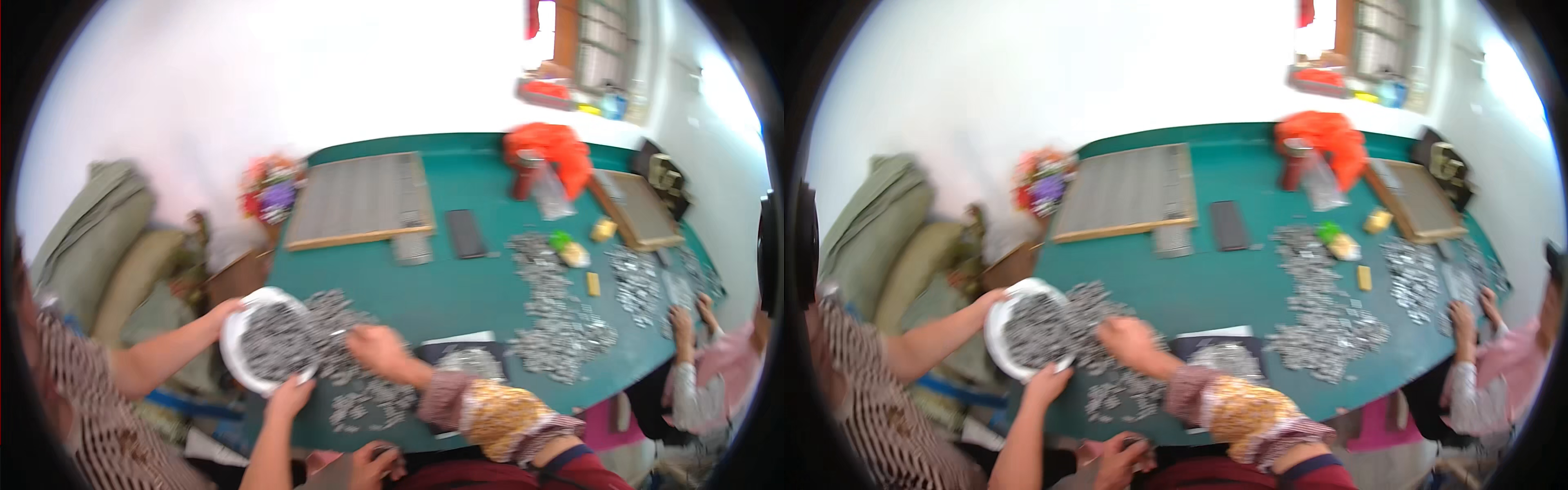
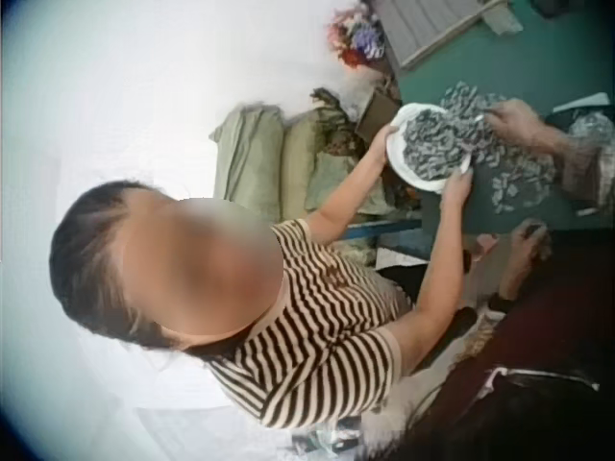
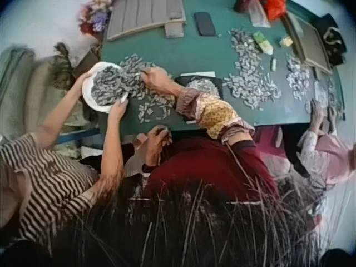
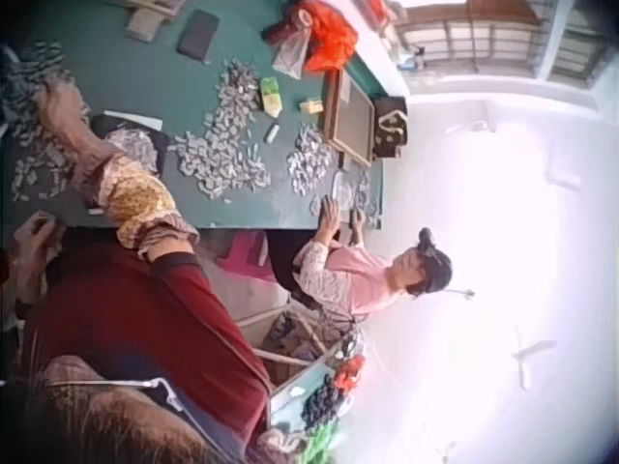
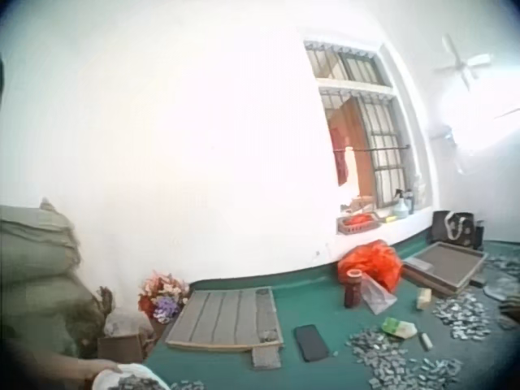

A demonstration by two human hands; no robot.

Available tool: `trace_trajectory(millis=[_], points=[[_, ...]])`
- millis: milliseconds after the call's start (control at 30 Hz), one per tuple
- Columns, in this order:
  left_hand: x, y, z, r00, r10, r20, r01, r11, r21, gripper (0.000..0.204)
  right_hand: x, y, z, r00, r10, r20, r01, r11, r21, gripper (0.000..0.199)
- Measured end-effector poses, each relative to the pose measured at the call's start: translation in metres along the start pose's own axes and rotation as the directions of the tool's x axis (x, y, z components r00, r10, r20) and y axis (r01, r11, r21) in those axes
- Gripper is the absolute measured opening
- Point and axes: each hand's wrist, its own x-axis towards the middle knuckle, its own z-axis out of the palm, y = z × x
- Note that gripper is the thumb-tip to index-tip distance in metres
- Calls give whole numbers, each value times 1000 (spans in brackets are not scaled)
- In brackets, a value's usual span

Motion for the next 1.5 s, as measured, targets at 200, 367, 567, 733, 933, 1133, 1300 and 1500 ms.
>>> trace_trajectory(millis=[200,367,567,733,933,1133,1300,1500], points=[[11,35,32,990,-144,1,141,970,198,27,10,-2,-22,957,-18,-289,38,997,62,31],[23,38,50,968,-215,129,172,944,281,28,-56,8,-134,914,-15,-406,63,992,106,37],[28,31,54,938,-308,157,243,911,334,30,-174,79,-285,724,238,-647,-322,947,-13,30],[39,30,67,917,-365,163,290,888,357,32,-287,156,-376,363,210,-908,-587,809,-48,28],[48,28,80,902,-407,145,333,869,366,35,-364,255,-428,155,-6,-988,-776,619,-125,32],[52,28,84,888,-442,122,372,850,373,38,-374,280,-447,84,-208,-974,-794,576,-191,28],[56,24,91,872,-474,126,400,836,377,41,-378,289,-451,22,-189,-982,-780,612,-135,16],[58,19,91,868,-479,128,415,843,342,45,-382,310,-453,71,-239,-968,-805,560,-197,17]])
